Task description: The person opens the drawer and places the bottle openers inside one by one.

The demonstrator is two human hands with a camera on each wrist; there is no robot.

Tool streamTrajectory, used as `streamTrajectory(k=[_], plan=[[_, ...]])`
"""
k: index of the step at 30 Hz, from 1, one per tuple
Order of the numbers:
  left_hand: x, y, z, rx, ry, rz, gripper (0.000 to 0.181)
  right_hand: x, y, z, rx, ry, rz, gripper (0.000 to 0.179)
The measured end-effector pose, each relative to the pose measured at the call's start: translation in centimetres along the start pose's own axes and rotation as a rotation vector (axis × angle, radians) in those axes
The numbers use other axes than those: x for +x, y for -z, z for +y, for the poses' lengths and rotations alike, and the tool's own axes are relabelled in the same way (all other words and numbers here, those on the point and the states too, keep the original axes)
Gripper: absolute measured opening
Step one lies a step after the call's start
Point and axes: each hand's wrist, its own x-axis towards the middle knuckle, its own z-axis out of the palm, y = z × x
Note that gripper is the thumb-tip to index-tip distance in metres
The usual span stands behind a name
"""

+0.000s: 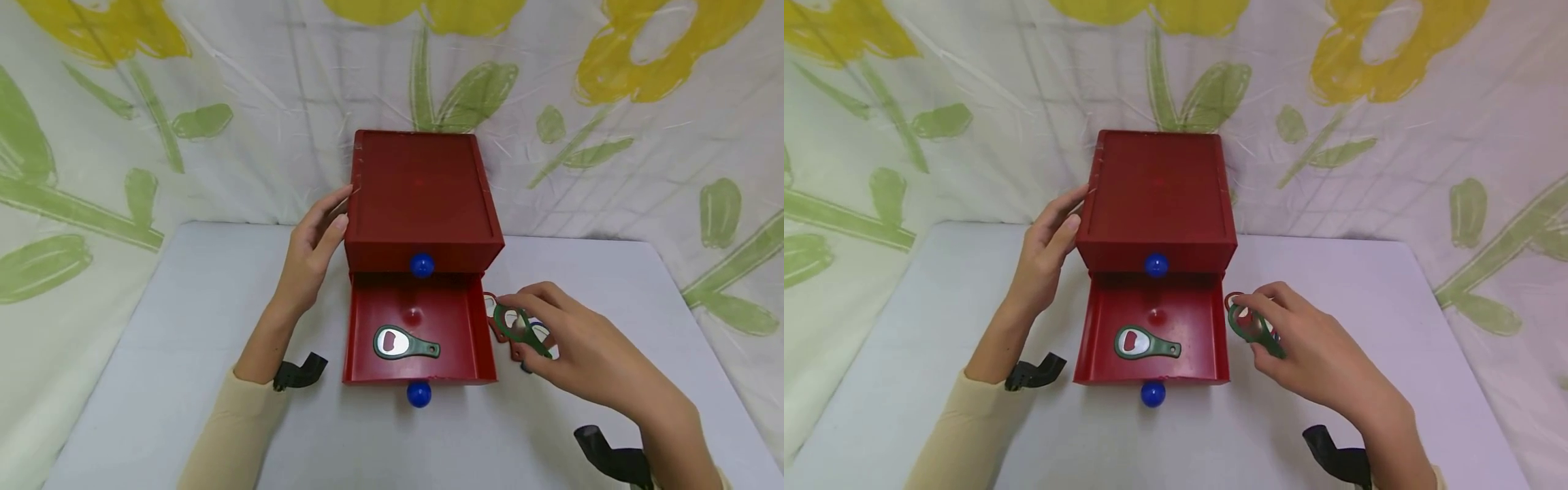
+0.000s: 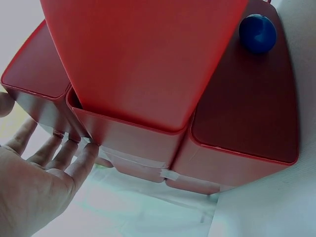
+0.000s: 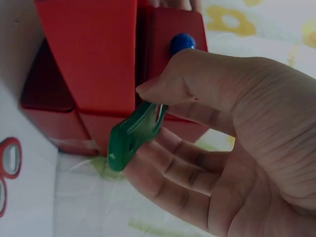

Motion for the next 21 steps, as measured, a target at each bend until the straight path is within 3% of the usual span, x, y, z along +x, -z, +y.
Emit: streamTrajectory(k=[8, 21], plan=[[0.0, -0.2, -0.1, 0.004, -0.011, 0.000, 0.051, 1.0, 0.2, -0.8, 0.030, 0.091, -0.011, 0.060], [0.2, 0.0, -0.2, 0.005, -0.013, 0.000, 0.053, 3.1, 0.9, -2.4, -0.007, 0.153, -0.044, 0.059]])
